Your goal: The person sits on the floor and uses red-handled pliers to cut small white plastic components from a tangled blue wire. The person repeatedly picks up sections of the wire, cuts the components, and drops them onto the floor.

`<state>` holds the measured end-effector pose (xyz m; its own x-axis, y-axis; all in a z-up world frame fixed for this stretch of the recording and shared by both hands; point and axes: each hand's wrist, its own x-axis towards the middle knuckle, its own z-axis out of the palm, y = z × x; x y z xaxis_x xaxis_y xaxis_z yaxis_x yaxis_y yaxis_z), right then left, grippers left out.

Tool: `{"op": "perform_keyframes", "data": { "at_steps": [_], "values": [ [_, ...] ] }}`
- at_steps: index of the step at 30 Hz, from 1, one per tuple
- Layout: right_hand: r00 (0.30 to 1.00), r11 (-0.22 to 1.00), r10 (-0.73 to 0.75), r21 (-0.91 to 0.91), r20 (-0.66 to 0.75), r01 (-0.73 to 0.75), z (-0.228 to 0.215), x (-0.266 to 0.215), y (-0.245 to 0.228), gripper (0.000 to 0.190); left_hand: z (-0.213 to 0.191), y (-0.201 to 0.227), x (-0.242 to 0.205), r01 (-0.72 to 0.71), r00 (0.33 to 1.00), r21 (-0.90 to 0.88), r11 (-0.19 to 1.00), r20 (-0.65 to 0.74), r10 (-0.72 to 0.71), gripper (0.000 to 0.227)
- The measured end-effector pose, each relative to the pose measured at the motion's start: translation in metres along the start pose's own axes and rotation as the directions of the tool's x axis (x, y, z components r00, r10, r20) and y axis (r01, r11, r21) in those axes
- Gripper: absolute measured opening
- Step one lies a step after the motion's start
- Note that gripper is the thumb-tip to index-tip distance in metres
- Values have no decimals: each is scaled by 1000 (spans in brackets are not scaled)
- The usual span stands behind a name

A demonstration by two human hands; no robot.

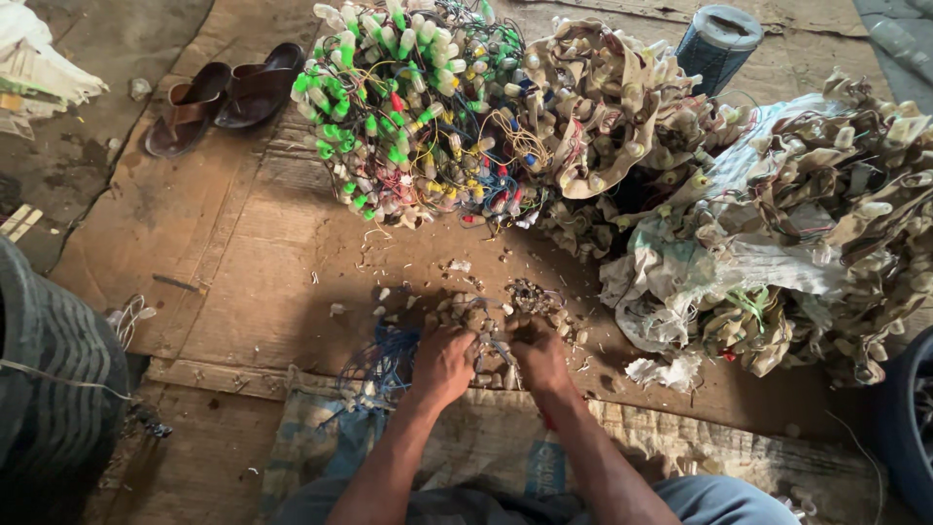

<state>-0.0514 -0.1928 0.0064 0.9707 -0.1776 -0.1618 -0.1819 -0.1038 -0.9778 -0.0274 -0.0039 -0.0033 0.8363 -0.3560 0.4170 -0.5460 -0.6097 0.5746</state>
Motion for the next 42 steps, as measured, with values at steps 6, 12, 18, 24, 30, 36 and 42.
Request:
{"op": "perform_keyframes", "data": {
  "at_steps": [6, 12, 18, 24, 30, 36, 42],
  "values": [
    [990, 985, 141, -107, 16, -138, 5, -2, -3, 24, -5, 8, 4, 94, 991, -10, 996, 98, -92, 1],
    [996, 992, 21, -126, 85, -10, 9, -3, -7, 29, -15, 18, 8, 133, 976, -77, 988, 183, -117, 21],
    [985, 981, 169, -96, -24, -171, 6, -3, -7, 32, -17, 17, 7, 85, 994, -100, 991, 72, -78, 28],
    [969, 901, 161, -374, -186, -221, 0, 0, -13, 43, -3, 10, 7, 153, 987, -38, 987, 44, -151, 14],
    [927, 356, 304, -876, -221, -326, -49, -11, 4, 55, 10, -8, 7, 94, 988, -50, 994, -122, -99, 16],
    [912, 347, 359, -879, -197, -327, -49, -16, 21, 54, 15, -15, 6, 165, 982, -55, 985, -85, -170, 17],
    [858, 517, 513, -790, -23, -330, -44, -30, -22, 40, 14, -17, 10, 174, 974, -33, 984, -141, -177, 15]
  ]
}}
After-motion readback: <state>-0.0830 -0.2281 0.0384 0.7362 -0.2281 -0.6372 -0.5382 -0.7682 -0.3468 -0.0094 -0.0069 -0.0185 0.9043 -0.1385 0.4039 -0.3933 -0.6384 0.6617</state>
